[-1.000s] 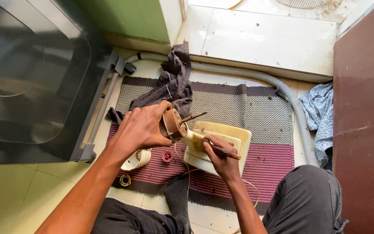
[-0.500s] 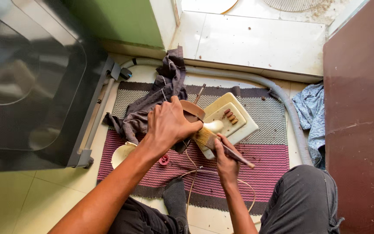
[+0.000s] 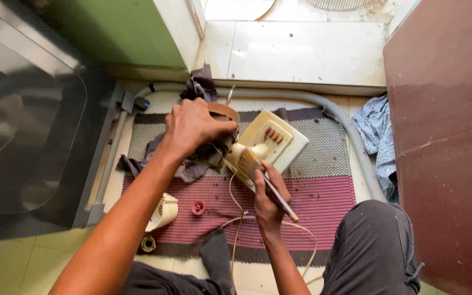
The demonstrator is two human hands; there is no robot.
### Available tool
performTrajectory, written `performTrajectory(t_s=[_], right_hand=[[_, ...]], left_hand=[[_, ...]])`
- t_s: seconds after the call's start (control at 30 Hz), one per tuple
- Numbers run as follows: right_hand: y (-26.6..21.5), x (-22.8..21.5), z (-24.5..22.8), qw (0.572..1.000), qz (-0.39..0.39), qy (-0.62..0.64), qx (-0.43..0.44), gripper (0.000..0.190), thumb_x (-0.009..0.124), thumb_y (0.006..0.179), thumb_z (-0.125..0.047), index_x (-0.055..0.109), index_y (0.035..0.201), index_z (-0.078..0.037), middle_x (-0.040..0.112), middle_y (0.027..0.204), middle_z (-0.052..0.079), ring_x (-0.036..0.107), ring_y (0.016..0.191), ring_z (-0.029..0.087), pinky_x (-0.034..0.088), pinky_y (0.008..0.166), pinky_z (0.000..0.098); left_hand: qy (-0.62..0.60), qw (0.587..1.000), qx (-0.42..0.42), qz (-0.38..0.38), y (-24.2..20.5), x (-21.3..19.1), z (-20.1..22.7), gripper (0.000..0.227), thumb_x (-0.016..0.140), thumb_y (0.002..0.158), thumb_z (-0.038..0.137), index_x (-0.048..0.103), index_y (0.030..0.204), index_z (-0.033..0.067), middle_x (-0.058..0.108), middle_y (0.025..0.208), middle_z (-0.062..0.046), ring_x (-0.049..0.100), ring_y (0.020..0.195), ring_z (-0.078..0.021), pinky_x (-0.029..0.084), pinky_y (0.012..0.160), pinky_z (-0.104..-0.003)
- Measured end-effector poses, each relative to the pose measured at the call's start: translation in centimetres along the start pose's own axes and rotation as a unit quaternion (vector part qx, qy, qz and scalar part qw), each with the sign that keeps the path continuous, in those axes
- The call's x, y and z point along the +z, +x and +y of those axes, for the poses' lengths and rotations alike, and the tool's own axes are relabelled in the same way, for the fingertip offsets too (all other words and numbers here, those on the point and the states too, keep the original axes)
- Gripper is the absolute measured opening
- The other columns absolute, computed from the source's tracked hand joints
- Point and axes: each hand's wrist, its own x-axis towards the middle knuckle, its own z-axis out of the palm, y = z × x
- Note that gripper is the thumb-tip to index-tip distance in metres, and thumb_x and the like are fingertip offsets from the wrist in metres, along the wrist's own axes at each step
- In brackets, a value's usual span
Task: The person sits on a mat and uses a brush to clean dust and debris from a disassembled white appliance part, likely a motor housing. They rotate the part to access different areas and continue brushing until the end of the clip.
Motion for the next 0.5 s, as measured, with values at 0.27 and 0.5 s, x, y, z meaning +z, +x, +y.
performTrajectory(t_s=[0.27, 0.5], right_hand=[[0.5, 1.3, -0.7, 0.941, -0.234, 0.059, 0.236, 0.032, 0.071, 0.093, -0.026, 0.075, 0.12, -0.009, 0.08, 0.093, 0.01, 0.073, 0.072, 0.016, 0.062, 0.06, 0.0248], [0.4, 3.9, 0.6, 0.967, -0.074, 0.128, 0.208, 0.036, 0.064, 0.098, -0.029, 0.071, 0.128, -0.009, 0.075, 0.085, 0.014, 0.066, 0.066, 0.017, 0.057, 0.052, 0.0243]], left_hand=[[0.006, 0.999, 0.01, 0.038, 0.3, -1.1, -1.6, 0.067, 0.081, 0.057, 0.064, 0.082, 0.102, 0.0155, 0.077, 0.091, -0.019, 0.076, 0.083, -0.0326, 0.06, 0.078, -0.043], [0.011, 0.999, 0.003, 0.047, 1.7, -1.3, -3.7, 0.072, 0.081, 0.055, 0.07, 0.082, 0.097, 0.0114, 0.077, 0.089, -0.019, 0.076, 0.084, -0.0318, 0.058, 0.079, -0.043]])
